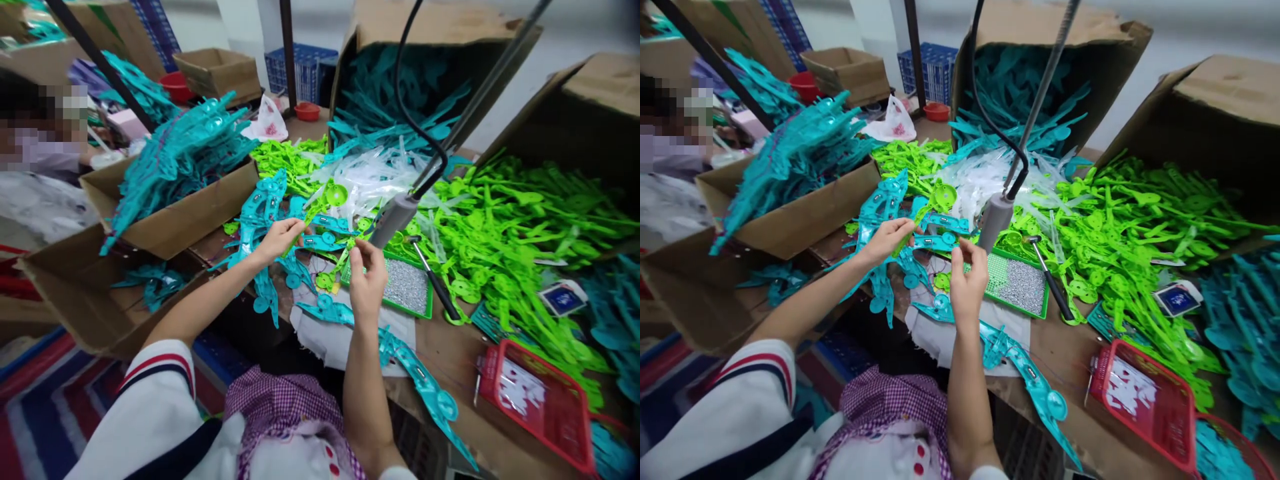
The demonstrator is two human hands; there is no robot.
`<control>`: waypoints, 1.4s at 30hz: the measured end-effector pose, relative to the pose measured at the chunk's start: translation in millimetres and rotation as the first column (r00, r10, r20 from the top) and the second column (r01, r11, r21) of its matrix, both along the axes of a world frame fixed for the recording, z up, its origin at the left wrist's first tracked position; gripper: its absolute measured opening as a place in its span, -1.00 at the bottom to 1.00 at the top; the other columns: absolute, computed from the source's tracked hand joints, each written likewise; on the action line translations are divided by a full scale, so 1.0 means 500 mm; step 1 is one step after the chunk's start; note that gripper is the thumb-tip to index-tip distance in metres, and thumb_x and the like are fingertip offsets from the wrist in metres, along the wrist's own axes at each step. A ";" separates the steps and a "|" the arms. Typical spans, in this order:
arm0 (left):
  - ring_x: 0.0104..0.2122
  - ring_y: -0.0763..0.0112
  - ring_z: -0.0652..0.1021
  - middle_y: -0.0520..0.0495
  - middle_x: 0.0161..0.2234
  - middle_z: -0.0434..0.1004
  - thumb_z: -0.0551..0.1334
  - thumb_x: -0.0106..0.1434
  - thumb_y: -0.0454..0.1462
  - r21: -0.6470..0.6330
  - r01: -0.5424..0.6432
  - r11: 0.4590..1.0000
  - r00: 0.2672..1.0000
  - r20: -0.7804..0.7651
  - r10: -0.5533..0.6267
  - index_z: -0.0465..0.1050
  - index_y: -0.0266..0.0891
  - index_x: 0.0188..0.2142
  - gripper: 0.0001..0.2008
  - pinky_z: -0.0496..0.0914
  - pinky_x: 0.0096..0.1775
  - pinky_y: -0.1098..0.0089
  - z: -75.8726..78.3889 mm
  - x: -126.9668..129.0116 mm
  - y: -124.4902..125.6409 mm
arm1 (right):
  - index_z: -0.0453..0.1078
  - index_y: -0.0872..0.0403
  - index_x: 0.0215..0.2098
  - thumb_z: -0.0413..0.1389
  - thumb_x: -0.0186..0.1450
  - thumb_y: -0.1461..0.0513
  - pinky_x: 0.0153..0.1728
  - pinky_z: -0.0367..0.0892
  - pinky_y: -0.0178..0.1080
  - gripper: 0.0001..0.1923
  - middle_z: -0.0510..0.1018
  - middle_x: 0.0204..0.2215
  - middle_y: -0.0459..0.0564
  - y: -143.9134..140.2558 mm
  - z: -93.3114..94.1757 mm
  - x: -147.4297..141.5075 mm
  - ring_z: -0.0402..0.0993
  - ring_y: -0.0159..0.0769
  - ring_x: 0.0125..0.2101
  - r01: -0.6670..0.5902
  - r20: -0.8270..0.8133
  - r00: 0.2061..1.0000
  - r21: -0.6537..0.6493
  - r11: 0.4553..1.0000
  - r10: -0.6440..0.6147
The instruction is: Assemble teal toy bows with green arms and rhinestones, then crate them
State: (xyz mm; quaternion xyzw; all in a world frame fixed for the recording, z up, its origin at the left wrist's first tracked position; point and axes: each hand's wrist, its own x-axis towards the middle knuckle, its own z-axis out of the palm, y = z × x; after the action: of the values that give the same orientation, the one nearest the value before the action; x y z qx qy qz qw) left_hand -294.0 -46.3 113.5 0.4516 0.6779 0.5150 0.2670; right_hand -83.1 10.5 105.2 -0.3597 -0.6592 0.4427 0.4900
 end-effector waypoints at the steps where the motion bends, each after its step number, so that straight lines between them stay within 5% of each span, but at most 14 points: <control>1: -0.56 0.48 0.43 0.03 -0.58 0.47 0.13 0.31 0.01 -0.018 0.007 1.000 1.000 -0.002 -0.007 0.53 -0.27 -0.32 -0.60 0.28 -0.46 0.46 -0.002 -0.001 -0.007 | 0.46 0.06 -0.03 0.05 0.37 0.02 -0.06 0.41 -0.07 -0.63 0.56 -0.09 0.11 0.008 -0.005 -0.010 0.50 -0.21 -0.13 -0.013 0.003 1.000 -0.012 1.000 0.013; 4: -0.57 0.48 0.42 0.05 -0.59 0.46 0.09 0.34 0.00 -0.134 0.134 0.982 0.986 -0.081 -0.145 0.51 -0.26 -0.31 -0.60 0.27 -0.47 0.46 0.000 -0.008 -0.033 | 0.42 0.05 0.05 0.04 0.36 -0.02 -0.05 0.41 -0.03 -0.57 0.53 -0.02 0.15 0.022 -0.028 -0.014 0.49 -0.17 -0.09 -0.045 0.076 0.996 -0.007 0.999 0.046; 7: -0.54 0.46 0.45 0.05 -0.58 0.47 0.08 0.37 -0.02 -0.315 0.401 0.860 0.867 -0.174 -0.467 0.50 -0.24 -0.33 -0.61 0.30 -0.44 0.46 0.006 -0.001 -0.067 | 0.30 0.01 0.18 0.12 0.31 -0.07 -0.04 0.41 -0.03 -0.44 0.47 0.08 0.17 0.024 -0.048 0.014 0.46 -0.11 -0.01 -0.134 0.201 0.972 0.050 0.990 0.121; 9: -0.48 0.43 0.51 0.01 -0.50 0.54 0.06 0.40 -0.04 -0.365 0.497 0.788 0.774 -0.225 -0.592 0.51 -0.23 -0.31 -0.61 0.35 -0.38 0.45 0.008 0.006 -0.083 | 0.30 0.01 0.15 0.19 0.26 -0.09 -0.19 0.43 -0.09 -0.40 0.55 -0.09 0.11 0.026 -0.059 0.048 0.51 -0.15 -0.20 -0.260 0.300 0.920 -0.013 0.966 0.252; 11: -0.30 0.37 0.58 -0.06 -0.30 0.63 0.06 0.41 -0.06 -0.324 0.507 0.799 0.735 -0.321 -0.596 0.54 -0.20 -0.24 -0.65 0.41 -0.23 0.42 0.005 0.000 -0.082 | 0.34 0.03 0.01 0.22 0.23 -0.10 -0.42 0.36 -0.20 -0.47 0.52 -0.44 -0.09 0.032 -0.070 0.089 0.43 -0.29 -0.50 -0.301 0.326 0.883 -0.160 0.940 0.339; 15: -0.07 0.27 0.58 -0.12 -0.06 0.62 0.16 0.34 -0.10 -0.237 0.293 0.926 0.758 -0.533 -0.376 0.55 -0.16 -0.08 -0.71 0.42 -0.03 0.34 -0.011 -0.089 -0.001 | 0.26 0.01 -0.04 0.19 0.24 -0.11 -0.61 0.18 -0.32 -0.50 0.30 -0.70 -0.32 0.051 -0.087 0.140 0.24 -0.41 -0.70 -0.151 0.107 0.971 -0.416 0.897 0.214; 17: -0.07 0.23 0.57 -0.13 -0.08 0.62 0.18 0.32 -0.16 -0.222 0.063 0.973 0.755 -0.627 -0.192 0.55 -0.19 -0.09 -0.73 0.42 -0.01 0.30 -0.019 -0.155 0.073 | 0.23 -0.01 0.02 0.23 0.19 -0.09 -0.59 0.25 -0.31 -0.44 0.37 -0.66 -0.31 0.060 -0.089 0.129 0.33 -0.40 -0.66 -0.207 -0.056 0.976 -0.531 0.822 0.210; 20: 0.01 0.16 0.53 -0.21 -0.02 0.58 0.10 0.32 -0.33 -0.236 -0.171 0.957 0.664 -0.745 -0.065 0.53 -0.26 -0.04 -0.70 0.38 0.05 0.26 -0.031 -0.231 0.187 | 0.27 -0.02 -0.01 0.36 0.02 0.01 -0.50 0.41 -0.26 -0.36 0.46 -0.56 -0.28 0.069 -0.091 0.085 0.49 -0.35 -0.56 -0.285 -0.222 0.958 -0.678 0.677 0.181; 22: 0.05 0.11 0.51 -0.30 0.04 0.53 0.09 0.28 -0.41 -0.301 -0.222 0.927 0.583 -0.803 -0.121 0.49 -0.30 0.05 -0.61 0.37 0.07 0.23 -0.040 -0.256 0.248 | 0.28 -0.01 -0.04 0.41 -0.05 0.06 -0.42 0.50 -0.22 -0.33 0.48 -0.52 -0.27 0.074 -0.095 0.062 0.57 -0.31 -0.48 -0.251 -0.265 0.961 -0.731 0.635 0.076; 27: 0.29 -0.13 0.27 -0.44 0.32 0.19 0.24 0.21 -0.35 -0.419 -0.266 0.868 0.445 -0.852 -0.275 0.25 -0.27 0.30 -0.35 0.21 0.21 0.00 -0.068 -0.287 0.367 | 0.23 -0.06 -0.09 0.44 -0.07 0.08 -0.27 0.57 -0.17 -0.33 0.49 -0.45 -0.31 0.078 -0.113 0.047 0.62 -0.32 -0.41 -0.197 -0.349 0.931 -0.729 0.655 -0.109; 30: 0.35 -0.36 0.11 -0.44 0.41 -0.02 0.47 -0.02 -0.22 -0.565 -0.347 0.748 0.525 -0.778 -0.345 0.16 -0.13 0.37 -0.03 0.10 0.24 -0.20 -0.067 -0.326 0.435 | 0.22 -0.07 -0.07 0.43 -0.04 0.10 -0.22 0.58 -0.15 -0.34 0.48 -0.43 -0.30 0.076 -0.129 0.047 0.63 -0.30 -0.38 -0.187 -0.340 0.934 -0.729 0.659 -0.112; 33: 0.30 -0.34 0.24 -0.36 0.41 0.02 0.57 -0.22 -0.24 -0.726 -0.281 0.628 0.624 -0.635 -0.455 0.17 0.06 0.36 0.14 0.24 0.18 -0.10 -0.045 -0.378 0.488 | 0.23 -0.06 -0.05 0.42 0.00 0.12 -0.19 0.59 -0.13 -0.36 0.52 -0.36 -0.24 0.076 -0.147 0.056 0.64 -0.28 -0.34 -0.185 -0.306 0.949 -0.739 0.648 -0.079; 37: 0.25 -0.13 0.36 -0.29 0.32 0.27 0.52 -0.18 -0.35 -0.724 -0.173 0.667 0.556 -0.631 -0.540 0.18 0.03 0.36 0.10 0.29 0.18 0.11 -0.022 -0.427 0.513 | 0.25 -0.06 -0.03 0.41 0.04 0.11 -0.17 0.59 -0.11 -0.39 0.54 -0.35 -0.21 0.080 -0.163 0.070 0.64 -0.26 -0.32 -0.191 -0.283 0.958 -0.754 0.628 -0.048; 42: 0.23 -0.19 0.37 -0.35 0.35 0.17 0.50 -0.07 -0.18 -0.688 -0.217 0.692 0.534 -0.677 -0.507 0.33 -0.08 0.26 -0.13 0.35 0.12 0.02 -0.047 -0.415 0.505 | 0.27 -0.08 0.01 0.41 0.06 0.12 -0.19 0.59 -0.10 -0.38 0.50 -0.39 -0.24 0.079 -0.170 0.068 0.64 -0.26 -0.33 -0.188 -0.274 0.961 -0.745 0.640 -0.037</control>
State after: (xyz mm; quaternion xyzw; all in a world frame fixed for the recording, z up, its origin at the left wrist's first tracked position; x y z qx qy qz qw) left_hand -501.5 206.0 90.0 0.5607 0.8158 -0.0913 0.1087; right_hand -48.9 50.0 20.4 -0.4424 -0.3536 0.7433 0.3560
